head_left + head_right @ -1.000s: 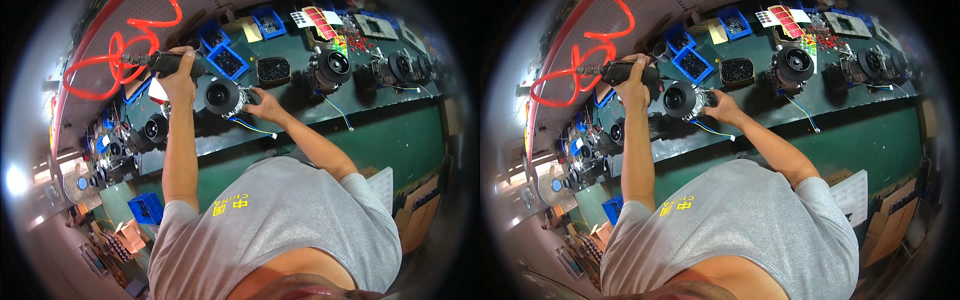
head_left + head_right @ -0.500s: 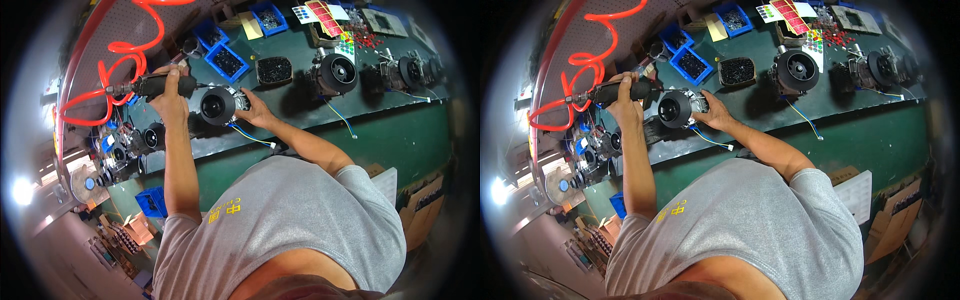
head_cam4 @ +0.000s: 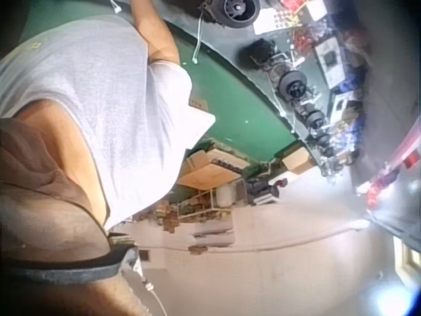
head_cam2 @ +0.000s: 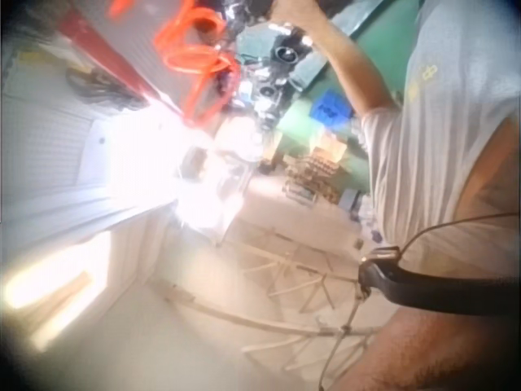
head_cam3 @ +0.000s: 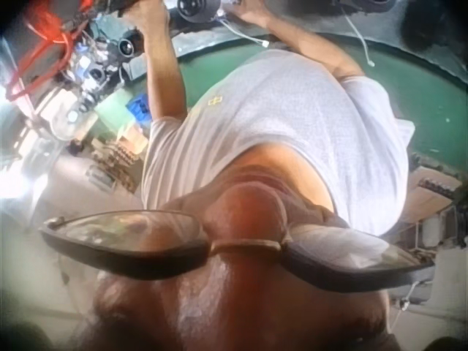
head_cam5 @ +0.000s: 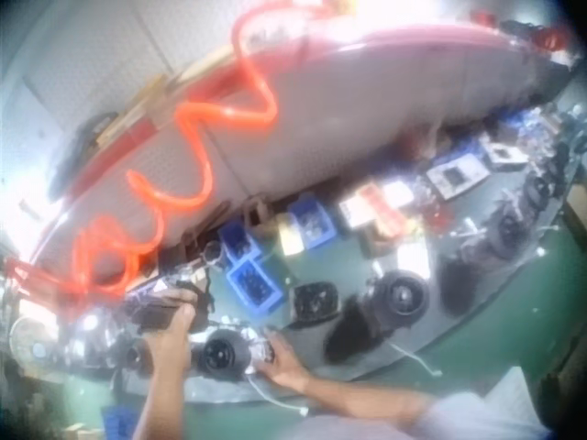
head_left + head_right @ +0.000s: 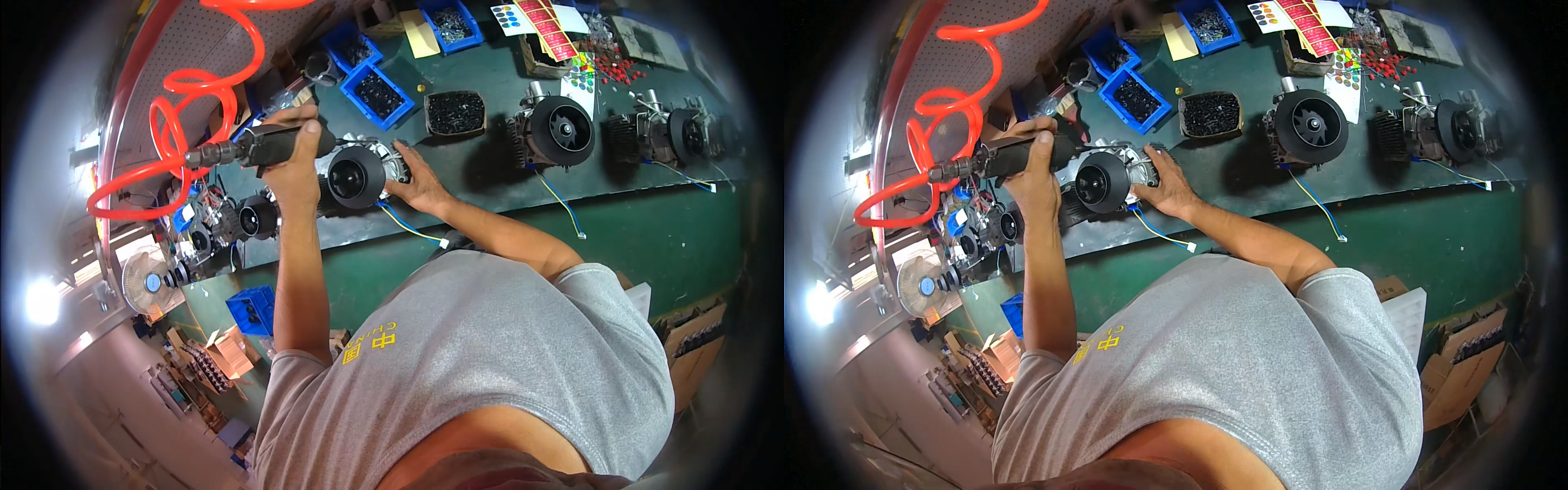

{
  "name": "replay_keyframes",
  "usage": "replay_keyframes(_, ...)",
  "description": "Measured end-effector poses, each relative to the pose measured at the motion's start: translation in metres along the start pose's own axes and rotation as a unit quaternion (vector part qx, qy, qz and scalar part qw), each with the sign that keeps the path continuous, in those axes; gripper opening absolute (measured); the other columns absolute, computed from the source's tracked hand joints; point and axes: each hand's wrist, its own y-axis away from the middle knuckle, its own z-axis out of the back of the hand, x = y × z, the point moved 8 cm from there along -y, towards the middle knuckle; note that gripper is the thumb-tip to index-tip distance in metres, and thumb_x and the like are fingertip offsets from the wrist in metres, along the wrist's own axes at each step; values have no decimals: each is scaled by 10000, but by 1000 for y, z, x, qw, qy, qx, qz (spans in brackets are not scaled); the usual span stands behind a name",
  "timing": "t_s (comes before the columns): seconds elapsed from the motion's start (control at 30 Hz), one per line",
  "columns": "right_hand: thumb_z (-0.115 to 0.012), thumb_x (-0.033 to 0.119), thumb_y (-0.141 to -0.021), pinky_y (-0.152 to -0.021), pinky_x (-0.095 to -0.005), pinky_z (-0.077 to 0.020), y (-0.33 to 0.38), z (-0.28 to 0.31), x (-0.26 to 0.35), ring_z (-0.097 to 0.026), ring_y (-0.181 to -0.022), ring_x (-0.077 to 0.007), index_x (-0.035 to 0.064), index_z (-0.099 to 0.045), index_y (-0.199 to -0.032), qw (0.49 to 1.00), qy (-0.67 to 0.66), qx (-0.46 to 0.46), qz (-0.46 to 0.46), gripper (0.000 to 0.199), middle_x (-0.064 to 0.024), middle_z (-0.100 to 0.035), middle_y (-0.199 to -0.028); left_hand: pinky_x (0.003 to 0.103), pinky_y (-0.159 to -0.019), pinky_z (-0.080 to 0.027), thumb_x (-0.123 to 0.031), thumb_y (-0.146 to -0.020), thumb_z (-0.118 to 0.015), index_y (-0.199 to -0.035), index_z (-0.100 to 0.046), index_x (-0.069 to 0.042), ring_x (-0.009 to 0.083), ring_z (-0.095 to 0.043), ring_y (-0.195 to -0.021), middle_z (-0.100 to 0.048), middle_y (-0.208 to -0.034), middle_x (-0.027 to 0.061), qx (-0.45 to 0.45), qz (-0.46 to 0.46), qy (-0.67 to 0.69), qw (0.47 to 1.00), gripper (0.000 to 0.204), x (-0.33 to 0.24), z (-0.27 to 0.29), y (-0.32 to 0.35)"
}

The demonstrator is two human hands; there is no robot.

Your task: The person uses a pneumatic screwdriver to fasten screws into several small electric motors on a workbench. They pick up each motor, apply the tool to the screw holes, and place the finished units back on the table.

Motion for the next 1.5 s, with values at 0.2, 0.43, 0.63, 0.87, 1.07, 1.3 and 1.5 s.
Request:
replay_keyframes(0.2, -832, 474, -809, -1247, -491, -261, 0, -1, -3, -268, -1524, -468, 87, -338, -1604, 1000, -5, -7, 2, 1013, -348, -303, -1605, 359, -936, -544, 2, -899, -741, -1050, -620, 11, 210, -698, -954, -725, -1009, 153, -8, 9, 14, 1000, 193, 2, -8, 4)
replay_keyframes(0.43, -829, 455, -806, -1251, -497, -242, 3, -3, -3, -250, -1530, -467, 83, -335, -1606, 999, -28, -5, -14, 1011, -344, -302, -1607, 370, -931, -544, 10, -890, -727, -1010, -618, 12, 216, -707, -918, -725, -951, 146, -4, 3, -22, 1000, 163, 2, -12, -3)
replay_keyframes(0.63, -825, 315, -855, -1247, -455, -264, 6, -3, 2, -284, -1533, -420, 54, -339, -1596, 1000, -5, -20, -7, 924, -304, -344, -1605, 283, -888, -495, -44, -901, -769, -1038, -671, -11, 97, -622, -893, -706, -957, 33, 10, 27, -11, 1000, 171, 8, -10, -1)
replay_keyframes(0.87, -812, 412, -840, -1245, -455, -269, 3, -8, -5, -284, -1526, -438, 31, -342, -1589, 998, -52, -32, 22, 963, -317, -324, -1608, 247, -808, -488, -23, -884, -779, -959, -693, -37, 66, -605, -838, -677, -891, -12, 49, 65, 15, 997, 115, 16, -10, -6)
replay_keyframes(1.07, -824, 273, -875, -1189, -374, -366, 0, -18, -27, -450, -1431, -305, -1, -296, -1599, 987, -160, -30, -16, 937, -231, -439, -1557, 226, -757, -486, -35, -872, -782, -900, -714, -43, 55, -607, -779, -679, -851, -40, 81, 40, 49, 995, 74, 4, -13, -7)
replay_keyframes(1.3, -790, 142, -912, -1062, -322, -478, 12, -18, 2, -568, -1269, -215, 6, -184, -1636, 979, -195, -36, -39, 953, -180, -552, -1448, 261, -838, -517, -79, -866, -813, -1016, -778, -26, 86, -654, -842, -749, -949, 8, 103, -41, 90, 990, 162, -30, 10, -10)
replay_keyframes(1.5, -880, 239, -793, -1146, -360, -406, 21, -19, -3, -503, -1370, -267, -60, -89, -1623, 991, -71, -100, -61, 1184, -248, -486, -1504, 255, -790, -539, -60, -866, -810, -1000, -767, -9, 94, -664, -819, -736, -921, 18, 79, -72, 60, 992, 150, -48, 61, 14)
